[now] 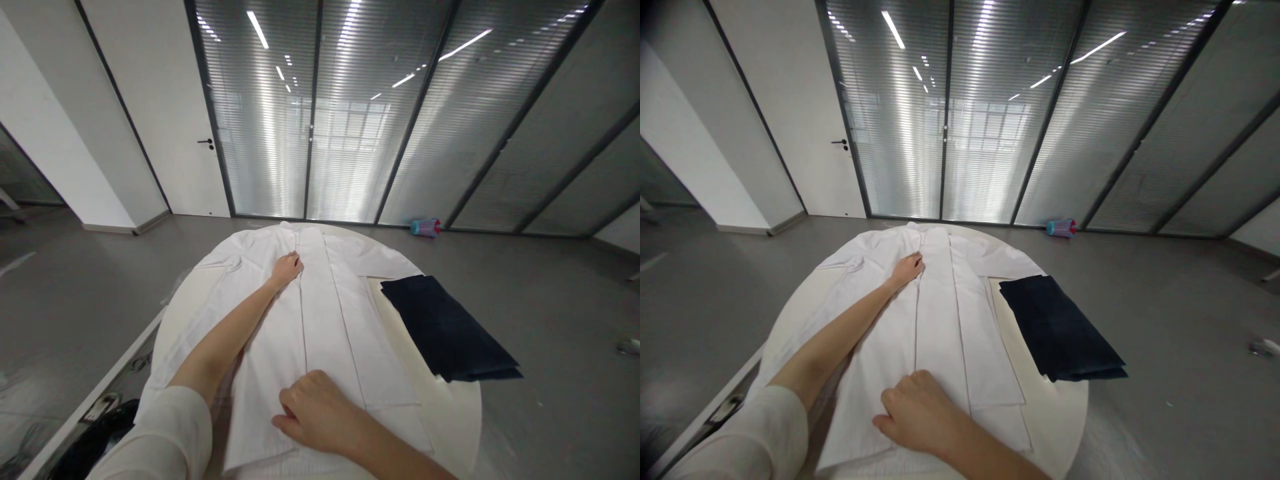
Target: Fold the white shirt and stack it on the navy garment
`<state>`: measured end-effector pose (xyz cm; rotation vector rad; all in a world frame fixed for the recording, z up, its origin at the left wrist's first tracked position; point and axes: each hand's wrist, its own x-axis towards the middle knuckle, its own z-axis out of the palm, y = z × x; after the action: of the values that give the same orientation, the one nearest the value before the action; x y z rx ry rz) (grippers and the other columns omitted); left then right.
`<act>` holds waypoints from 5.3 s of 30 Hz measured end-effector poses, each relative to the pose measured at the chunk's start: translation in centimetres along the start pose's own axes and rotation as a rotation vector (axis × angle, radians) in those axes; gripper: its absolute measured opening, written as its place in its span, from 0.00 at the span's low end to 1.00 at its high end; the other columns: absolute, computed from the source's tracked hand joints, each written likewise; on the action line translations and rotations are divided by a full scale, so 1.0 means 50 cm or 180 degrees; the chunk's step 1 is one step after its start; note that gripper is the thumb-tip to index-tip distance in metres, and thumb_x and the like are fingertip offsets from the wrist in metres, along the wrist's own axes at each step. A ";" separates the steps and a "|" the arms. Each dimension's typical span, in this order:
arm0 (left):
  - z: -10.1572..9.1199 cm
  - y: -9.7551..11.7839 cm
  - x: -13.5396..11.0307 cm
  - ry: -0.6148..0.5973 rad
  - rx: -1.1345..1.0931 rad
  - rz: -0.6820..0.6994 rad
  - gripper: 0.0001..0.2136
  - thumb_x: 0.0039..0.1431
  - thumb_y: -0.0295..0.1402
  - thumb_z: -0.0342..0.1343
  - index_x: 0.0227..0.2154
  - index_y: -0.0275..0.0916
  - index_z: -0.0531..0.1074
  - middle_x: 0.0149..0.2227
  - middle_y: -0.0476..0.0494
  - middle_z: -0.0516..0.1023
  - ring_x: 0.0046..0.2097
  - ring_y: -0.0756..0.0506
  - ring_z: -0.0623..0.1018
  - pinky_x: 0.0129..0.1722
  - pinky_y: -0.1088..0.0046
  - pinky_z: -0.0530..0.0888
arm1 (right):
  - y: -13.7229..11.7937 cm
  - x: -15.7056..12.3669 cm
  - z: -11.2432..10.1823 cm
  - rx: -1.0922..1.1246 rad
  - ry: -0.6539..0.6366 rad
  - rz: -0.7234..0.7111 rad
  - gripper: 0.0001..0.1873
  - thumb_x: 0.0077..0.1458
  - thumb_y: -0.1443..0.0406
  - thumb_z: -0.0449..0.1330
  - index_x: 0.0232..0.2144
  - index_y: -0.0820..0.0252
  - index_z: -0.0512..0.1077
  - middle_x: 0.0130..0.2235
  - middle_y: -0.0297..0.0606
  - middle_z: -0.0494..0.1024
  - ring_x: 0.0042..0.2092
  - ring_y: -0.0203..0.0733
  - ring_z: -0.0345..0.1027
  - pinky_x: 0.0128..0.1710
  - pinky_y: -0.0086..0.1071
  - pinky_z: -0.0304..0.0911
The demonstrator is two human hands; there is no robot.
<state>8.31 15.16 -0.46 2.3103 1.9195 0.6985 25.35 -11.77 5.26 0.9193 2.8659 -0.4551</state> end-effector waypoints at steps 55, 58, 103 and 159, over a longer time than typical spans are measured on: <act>-0.144 0.044 -0.283 -0.0856 -0.0231 0.1730 0.28 0.70 0.50 0.42 0.66 0.40 0.59 0.70 0.35 0.55 0.71 0.35 0.52 0.67 0.50 0.53 | 0.009 -0.007 -0.026 0.0219 0.0181 -0.0276 0.14 0.60 0.64 0.57 0.24 0.60 0.74 0.23 0.36 0.77 0.24 0.36 0.65 0.29 0.31 0.50; -0.142 0.056 -0.374 -0.1040 -0.0202 0.2257 0.31 0.66 0.52 0.48 0.68 0.46 0.55 0.71 0.36 0.50 0.71 0.30 0.49 0.67 0.41 0.47 | 0.020 -0.006 -0.029 0.0572 0.0600 -0.0178 0.12 0.57 0.68 0.58 0.21 0.61 0.72 0.21 0.32 0.73 0.24 0.32 0.59 0.29 0.28 0.49; -0.284 -0.041 -0.547 -0.1597 -0.1554 0.1110 0.16 0.68 0.35 0.48 0.54 0.45 0.75 0.57 0.44 0.76 0.60 0.39 0.73 0.61 0.59 0.67 | 0.190 -0.159 -0.004 0.1047 0.1147 0.0251 0.15 0.65 0.66 0.50 0.46 0.56 0.75 0.48 0.44 0.80 0.51 0.46 0.72 0.53 0.42 0.65; -0.202 -0.103 -0.366 -0.0527 -0.1000 -0.0110 0.20 0.61 0.40 0.53 0.55 0.41 0.62 0.25 0.53 0.73 0.24 0.48 0.73 0.26 0.73 0.70 | 0.254 0.023 -0.028 0.0219 0.2189 0.1986 0.21 0.66 0.58 0.52 0.57 0.59 0.64 0.47 0.47 0.77 0.47 0.51 0.73 0.46 0.40 0.65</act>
<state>-2.46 -3.37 1.38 2.0692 1.6415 0.7204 31.82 -0.87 3.19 2.2423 2.8263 -0.1853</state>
